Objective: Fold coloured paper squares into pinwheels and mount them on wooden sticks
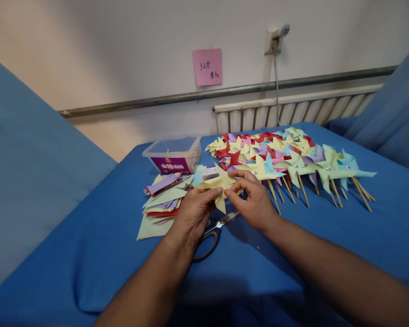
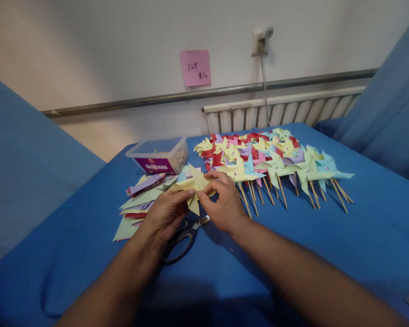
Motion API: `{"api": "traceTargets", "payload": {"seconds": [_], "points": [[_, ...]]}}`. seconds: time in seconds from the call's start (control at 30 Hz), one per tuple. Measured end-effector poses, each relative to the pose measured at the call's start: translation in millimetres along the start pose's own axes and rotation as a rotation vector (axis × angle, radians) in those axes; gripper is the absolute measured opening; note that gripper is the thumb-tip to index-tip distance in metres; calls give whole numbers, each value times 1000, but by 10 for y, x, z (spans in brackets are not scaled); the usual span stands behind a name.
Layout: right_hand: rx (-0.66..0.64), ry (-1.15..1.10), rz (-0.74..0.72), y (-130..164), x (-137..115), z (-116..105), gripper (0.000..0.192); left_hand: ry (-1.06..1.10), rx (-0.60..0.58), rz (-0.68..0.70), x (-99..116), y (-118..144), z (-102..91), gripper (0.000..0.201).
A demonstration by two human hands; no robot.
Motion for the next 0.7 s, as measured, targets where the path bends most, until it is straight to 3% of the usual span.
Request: {"api": "traceTargets", "payload": {"seconds": [0.7], "points": [[-11,2,25,6,12,15,17,-27,-11,4,9,5,4,27]]}}
Point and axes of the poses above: each hand's wrist, its own y-axis away from the middle knuckle, its own z-axis out of the palm, x = y × z, the point moved 4 cm from there along -y, towards the middle knuckle, and after that the axes turned 13 degrees about -x, right-handed, at the moved point
